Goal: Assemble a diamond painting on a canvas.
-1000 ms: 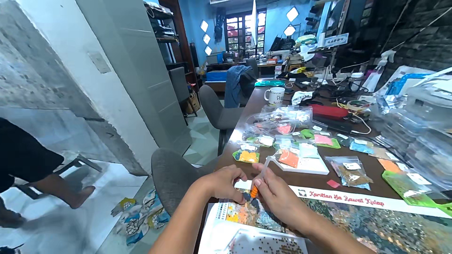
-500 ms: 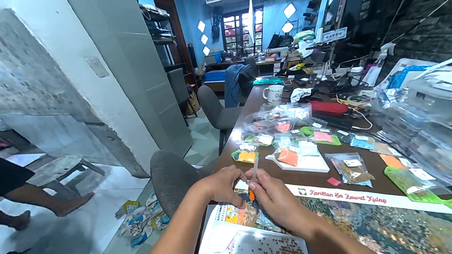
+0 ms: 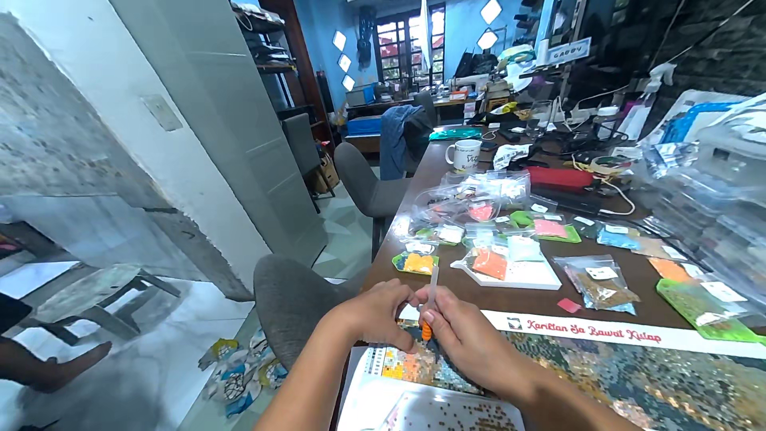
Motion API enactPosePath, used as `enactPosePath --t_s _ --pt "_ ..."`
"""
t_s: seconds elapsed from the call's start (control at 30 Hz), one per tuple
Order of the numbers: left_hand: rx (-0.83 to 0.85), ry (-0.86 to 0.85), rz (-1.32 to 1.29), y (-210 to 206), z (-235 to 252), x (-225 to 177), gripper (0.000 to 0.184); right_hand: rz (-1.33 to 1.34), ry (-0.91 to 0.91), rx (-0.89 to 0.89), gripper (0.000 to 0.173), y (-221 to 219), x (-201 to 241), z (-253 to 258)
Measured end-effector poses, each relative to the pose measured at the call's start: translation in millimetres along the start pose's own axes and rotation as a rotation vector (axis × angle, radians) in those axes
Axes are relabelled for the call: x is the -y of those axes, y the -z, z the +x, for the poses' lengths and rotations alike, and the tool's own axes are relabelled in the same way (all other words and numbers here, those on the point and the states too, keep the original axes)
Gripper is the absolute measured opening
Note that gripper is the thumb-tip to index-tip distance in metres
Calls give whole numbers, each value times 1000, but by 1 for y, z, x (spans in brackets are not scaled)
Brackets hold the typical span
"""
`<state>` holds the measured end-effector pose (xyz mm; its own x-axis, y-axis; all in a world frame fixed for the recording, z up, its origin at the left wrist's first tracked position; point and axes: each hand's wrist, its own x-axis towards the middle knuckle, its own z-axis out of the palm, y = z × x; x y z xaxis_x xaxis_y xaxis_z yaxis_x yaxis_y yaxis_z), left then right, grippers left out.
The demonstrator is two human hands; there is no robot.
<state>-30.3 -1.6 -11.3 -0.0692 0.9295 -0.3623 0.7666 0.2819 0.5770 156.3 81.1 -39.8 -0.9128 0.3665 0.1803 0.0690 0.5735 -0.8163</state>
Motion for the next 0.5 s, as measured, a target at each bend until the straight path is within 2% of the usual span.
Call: enactPosePath --t_s 0.5 --pt "2 11 12 1 0 -1 54 -4 -21 22 33 -1 1 1"
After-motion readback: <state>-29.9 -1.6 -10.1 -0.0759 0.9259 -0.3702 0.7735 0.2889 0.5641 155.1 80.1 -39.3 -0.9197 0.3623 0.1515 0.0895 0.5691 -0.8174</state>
